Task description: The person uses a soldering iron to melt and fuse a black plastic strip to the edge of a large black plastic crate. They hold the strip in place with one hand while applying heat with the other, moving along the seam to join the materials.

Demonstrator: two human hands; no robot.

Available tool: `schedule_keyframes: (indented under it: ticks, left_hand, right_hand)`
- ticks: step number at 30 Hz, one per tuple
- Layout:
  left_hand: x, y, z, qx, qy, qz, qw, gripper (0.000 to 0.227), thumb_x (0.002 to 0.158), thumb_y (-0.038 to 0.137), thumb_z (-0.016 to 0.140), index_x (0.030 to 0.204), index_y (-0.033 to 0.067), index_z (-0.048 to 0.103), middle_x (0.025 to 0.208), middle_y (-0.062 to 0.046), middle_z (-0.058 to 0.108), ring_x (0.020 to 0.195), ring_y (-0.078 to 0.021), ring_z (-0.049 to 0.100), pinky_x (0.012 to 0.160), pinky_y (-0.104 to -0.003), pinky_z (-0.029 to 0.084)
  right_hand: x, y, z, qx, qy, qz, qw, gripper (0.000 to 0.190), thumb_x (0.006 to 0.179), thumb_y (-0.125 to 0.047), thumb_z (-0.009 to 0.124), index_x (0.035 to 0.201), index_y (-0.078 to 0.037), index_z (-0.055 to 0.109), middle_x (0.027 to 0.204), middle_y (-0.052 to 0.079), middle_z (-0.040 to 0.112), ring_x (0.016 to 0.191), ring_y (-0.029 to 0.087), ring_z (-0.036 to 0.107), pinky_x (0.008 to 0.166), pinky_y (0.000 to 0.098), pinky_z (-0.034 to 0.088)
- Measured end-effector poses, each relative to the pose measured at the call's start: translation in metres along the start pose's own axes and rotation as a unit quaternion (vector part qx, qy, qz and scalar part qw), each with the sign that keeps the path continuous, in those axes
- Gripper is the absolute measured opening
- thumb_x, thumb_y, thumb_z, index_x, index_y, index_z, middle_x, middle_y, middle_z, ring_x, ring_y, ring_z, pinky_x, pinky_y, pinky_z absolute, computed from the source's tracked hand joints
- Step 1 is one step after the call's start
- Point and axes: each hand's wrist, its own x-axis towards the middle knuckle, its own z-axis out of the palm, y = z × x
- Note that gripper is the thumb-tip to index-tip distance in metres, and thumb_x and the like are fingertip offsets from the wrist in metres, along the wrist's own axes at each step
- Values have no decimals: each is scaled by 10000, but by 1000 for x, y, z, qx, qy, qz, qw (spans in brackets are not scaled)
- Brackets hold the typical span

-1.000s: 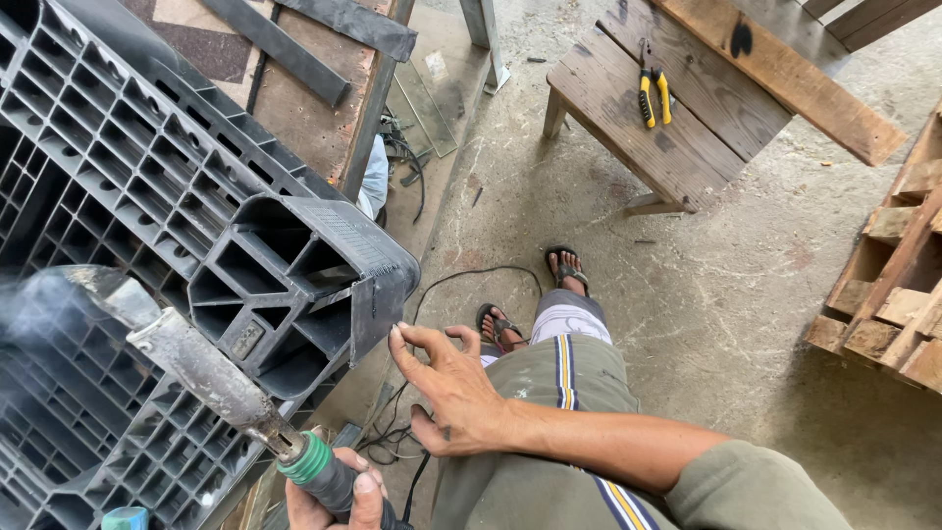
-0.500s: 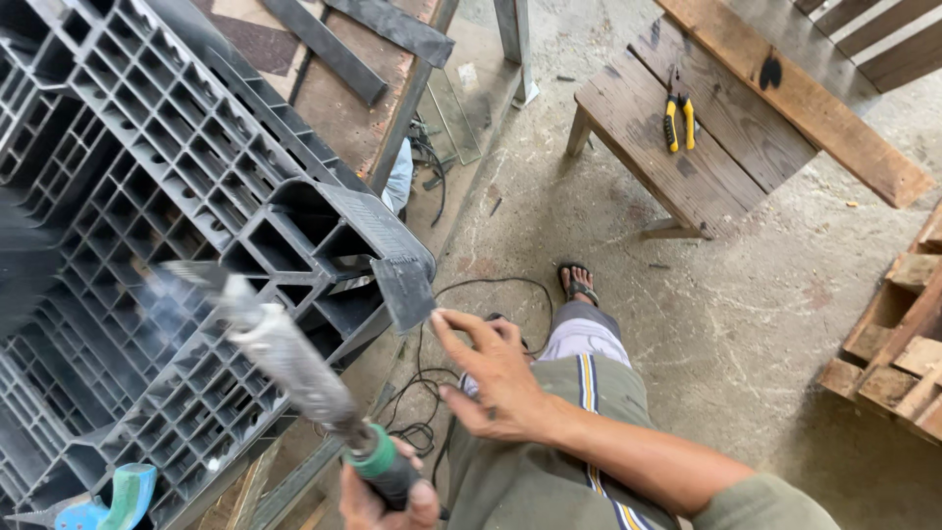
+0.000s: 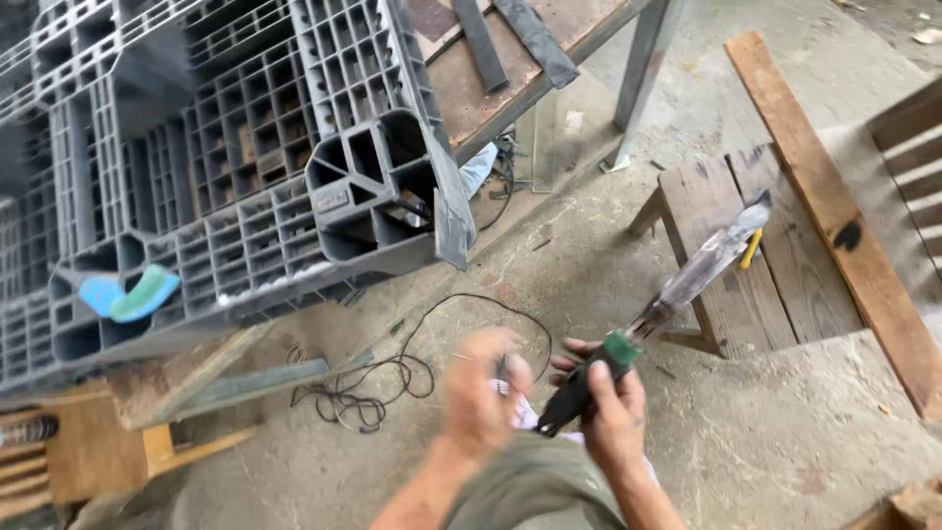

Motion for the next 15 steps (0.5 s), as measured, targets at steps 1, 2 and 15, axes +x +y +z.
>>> schedule_keyframes:
  ticks: [1, 2, 15]
  left_hand:
    - [14, -9, -13, 93, 69, 41, 992, 385, 992, 190, 680, 1289, -6, 532, 1193, -202, 639, 1121, -362, 639, 999, -460, 522]
    - [26, -15, -25, 161, 124, 17, 979, 475, 919, 258, 739, 1266, 5, 536, 1195, -180, 598, 1141, -355, 564, 1030, -468, 444]
    - [103, -12, -48, 180, 11, -90, 980, 450, 757, 106, 841, 1122, -2, 600, 999, -146, 605, 836, -291, 653, 751, -418, 537]
  right_hand:
    - [11, -8, -16, -26, 29, 9, 999, 310, 990, -151, 558, 1274, -35, 519, 1153, 135, 686, 921, 222, 687, 759, 385, 588]
    - [21, -14, -31, -66, 34, -12, 997, 329, 991, -137, 576, 1302, -41, 527, 1102, 119, 676, 886, 195, 668, 748, 353, 571]
    - [-3, -7, -90, -422, -19, -19, 906, 384, 909, -178, 747, 1219, -44, 564, 779, 59, 638, 670, 143, 587, 628, 299, 514]
